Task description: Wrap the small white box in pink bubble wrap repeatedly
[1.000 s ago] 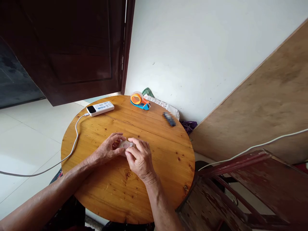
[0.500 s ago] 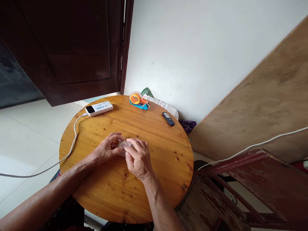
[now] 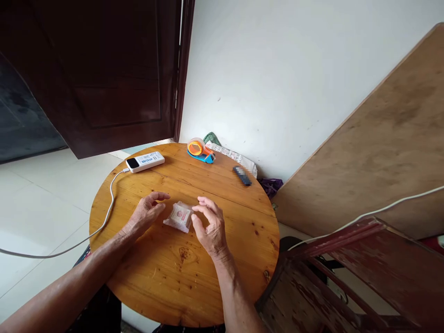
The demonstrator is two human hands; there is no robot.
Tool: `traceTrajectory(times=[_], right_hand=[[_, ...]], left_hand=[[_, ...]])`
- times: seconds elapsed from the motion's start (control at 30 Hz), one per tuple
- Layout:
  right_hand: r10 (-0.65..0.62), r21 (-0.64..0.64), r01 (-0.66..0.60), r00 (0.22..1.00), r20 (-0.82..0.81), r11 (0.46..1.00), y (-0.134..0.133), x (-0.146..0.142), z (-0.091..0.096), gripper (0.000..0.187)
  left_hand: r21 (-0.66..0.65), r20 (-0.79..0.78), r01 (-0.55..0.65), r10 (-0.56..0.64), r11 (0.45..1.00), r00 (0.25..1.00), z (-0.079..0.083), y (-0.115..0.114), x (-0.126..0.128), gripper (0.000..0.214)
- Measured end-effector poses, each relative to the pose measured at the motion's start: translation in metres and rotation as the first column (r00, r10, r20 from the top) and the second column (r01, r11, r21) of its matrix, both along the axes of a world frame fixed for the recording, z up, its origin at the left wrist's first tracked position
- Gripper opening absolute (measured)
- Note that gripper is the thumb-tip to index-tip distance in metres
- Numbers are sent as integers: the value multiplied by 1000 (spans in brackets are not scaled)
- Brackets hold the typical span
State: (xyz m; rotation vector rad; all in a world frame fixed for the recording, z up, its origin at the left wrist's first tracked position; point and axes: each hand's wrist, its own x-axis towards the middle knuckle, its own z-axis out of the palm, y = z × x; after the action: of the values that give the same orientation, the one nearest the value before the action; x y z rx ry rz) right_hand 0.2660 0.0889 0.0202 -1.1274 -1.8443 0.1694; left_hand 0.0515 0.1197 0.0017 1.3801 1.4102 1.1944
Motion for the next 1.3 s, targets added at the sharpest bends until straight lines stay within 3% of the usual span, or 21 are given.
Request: traceTrajectory(times=[0.2, 0.37, 0.53, 0.63, 0.77, 1.1, 1.3], right_hand=[[72, -136, -77, 997, -37, 988, -1, -2, 1, 34], [-63, -211, 41, 993, -98, 977, 7, 4, -11, 19], [-163, -271, 148, 986, -33, 951, 25, 9, -22, 34], [-201, -362, 182, 979, -16, 914, 40, 5, -21, 38], [-196, -507, 119, 976, -100, 854, 61, -6, -15, 32], [-182, -532, -36, 918, -352, 846, 60, -28, -9, 19], [-83, -419, -93, 920, -382, 903, 47, -28, 3, 14]], left_hand=[[30, -125, 49, -45, 998, 991, -11, 1, 3, 38], [41, -216, 104, -93, 994, 972, -1, -4, 3, 33], [57, -248, 130, -112, 990, 962, 9, -8, 5, 27], [80, -249, 189, -164, 979, 954, 9, -10, 6, 33], [102, -309, 292, -249, 951, 918, 8, -14, 7, 48], [28, -285, 321, -300, 947, 910, 8, -11, 11, 45], [9, -244, 309, -297, 951, 923, 5, -9, 10, 46]])
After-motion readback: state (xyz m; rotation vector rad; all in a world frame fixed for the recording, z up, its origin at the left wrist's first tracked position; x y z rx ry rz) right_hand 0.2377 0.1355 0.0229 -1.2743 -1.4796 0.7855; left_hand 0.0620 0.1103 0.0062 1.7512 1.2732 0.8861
